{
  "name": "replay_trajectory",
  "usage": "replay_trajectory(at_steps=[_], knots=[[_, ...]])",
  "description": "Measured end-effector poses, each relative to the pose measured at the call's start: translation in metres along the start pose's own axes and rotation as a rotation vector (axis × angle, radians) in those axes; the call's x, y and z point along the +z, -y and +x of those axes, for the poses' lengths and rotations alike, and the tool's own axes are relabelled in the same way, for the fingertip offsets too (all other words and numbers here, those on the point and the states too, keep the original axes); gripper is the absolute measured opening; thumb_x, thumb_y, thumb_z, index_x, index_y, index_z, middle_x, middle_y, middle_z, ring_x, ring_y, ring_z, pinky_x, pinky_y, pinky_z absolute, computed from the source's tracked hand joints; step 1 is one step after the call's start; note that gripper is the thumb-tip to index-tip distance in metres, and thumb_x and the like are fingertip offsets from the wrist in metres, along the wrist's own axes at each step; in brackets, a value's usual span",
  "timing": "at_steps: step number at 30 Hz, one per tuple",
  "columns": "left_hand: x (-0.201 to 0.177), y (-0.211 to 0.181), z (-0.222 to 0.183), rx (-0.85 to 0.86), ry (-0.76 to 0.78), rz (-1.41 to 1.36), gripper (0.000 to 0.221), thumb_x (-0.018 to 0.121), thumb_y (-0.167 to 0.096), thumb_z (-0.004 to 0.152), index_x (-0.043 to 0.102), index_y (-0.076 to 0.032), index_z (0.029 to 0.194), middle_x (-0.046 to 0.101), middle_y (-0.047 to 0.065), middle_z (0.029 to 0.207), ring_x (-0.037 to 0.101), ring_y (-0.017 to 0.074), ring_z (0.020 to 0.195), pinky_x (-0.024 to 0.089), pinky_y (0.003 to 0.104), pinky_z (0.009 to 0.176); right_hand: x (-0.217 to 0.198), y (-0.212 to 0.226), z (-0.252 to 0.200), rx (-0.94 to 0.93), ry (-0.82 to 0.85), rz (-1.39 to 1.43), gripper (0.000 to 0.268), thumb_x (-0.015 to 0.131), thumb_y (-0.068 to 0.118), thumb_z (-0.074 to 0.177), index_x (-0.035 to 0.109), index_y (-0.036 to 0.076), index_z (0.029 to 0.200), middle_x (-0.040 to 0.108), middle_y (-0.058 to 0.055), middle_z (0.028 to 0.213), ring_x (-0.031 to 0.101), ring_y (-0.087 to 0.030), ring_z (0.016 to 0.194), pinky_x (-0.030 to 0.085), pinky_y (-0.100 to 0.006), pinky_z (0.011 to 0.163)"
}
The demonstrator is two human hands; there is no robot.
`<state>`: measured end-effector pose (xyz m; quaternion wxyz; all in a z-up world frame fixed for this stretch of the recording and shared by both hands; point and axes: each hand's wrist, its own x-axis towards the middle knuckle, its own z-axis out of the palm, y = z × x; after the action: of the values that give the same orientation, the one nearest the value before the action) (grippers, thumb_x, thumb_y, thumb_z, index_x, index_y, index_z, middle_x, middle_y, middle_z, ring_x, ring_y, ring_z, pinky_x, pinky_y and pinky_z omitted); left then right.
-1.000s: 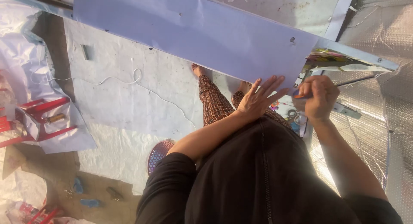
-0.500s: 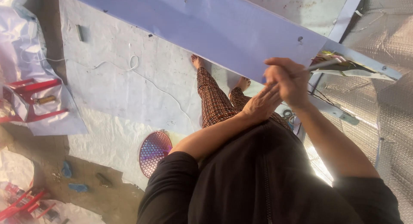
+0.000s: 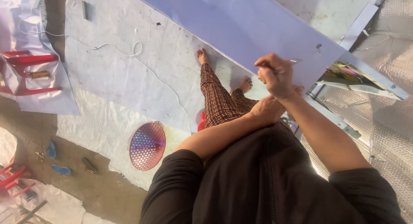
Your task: Tucking the edges of a printed banner into a metal frame using a screwdriver to secure it.
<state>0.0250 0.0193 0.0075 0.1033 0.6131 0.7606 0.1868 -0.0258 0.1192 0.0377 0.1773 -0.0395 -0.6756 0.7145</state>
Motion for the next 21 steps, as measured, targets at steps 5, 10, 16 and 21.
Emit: replay_trajectory(at_steps=[5, 10, 16, 21], knots=[[-0.001, 0.001, -0.005, 0.077, -0.219, 0.004, 0.021, 0.058, -0.023, 0.092, 0.067, -0.013, 0.108, 0.063, 0.01, 0.112, 0.056, 0.0257, 0.116, 0.035, 0.044, 0.111, -0.021, 0.032, -0.006, 0.185, -0.127, -0.077, 0.017, 0.054, -0.002, 0.098, 0.07, -0.005, 0.105, 0.048, -0.005, 0.049, 0.052, -0.015, 0.048, 0.045, -0.029, 0.053], [0.008, 0.001, -0.013, 0.069, -0.017, 0.17, 0.063, 0.044, -0.014, 0.1, 0.04, -0.009, 0.162, 0.028, 0.006, 0.169, 0.026, 0.019, 0.157, 0.019, 0.04, 0.13, -0.116, 0.058, -0.025, 0.282, -0.41, -0.255, 0.02, 0.052, 0.01, 0.114, 0.071, 0.005, 0.113, 0.055, -0.001, 0.065, 0.054, -0.012, 0.054, 0.052, -0.029, 0.055], [-0.004, 0.002, -0.013, 0.092, 0.094, 0.201, 0.067, 0.047, -0.011, 0.1, 0.033, -0.01, 0.165, 0.02, 0.008, 0.171, 0.018, 0.0248, 0.16, 0.012, 0.044, 0.131, -0.224, 0.002, -0.04, 0.172, -0.229, -1.225, 0.014, 0.076, 0.013, 0.113, 0.088, 0.008, 0.118, 0.069, -0.018, 0.107, 0.067, -0.027, 0.084, 0.053, -0.042, 0.072], [-0.002, 0.009, -0.014, 0.099, 0.064, 0.271, 0.056, 0.054, -0.032, 0.11, 0.039, -0.014, 0.161, 0.027, 0.005, 0.169, 0.026, 0.0227, 0.158, 0.026, 0.042, 0.128, -0.196, 0.015, -0.001, 0.507, -0.06, -1.238, 0.036, 0.09, 0.041, 0.095, 0.081, 0.007, 0.101, 0.074, -0.009, 0.122, 0.063, -0.033, 0.112, 0.058, -0.048, 0.064]])
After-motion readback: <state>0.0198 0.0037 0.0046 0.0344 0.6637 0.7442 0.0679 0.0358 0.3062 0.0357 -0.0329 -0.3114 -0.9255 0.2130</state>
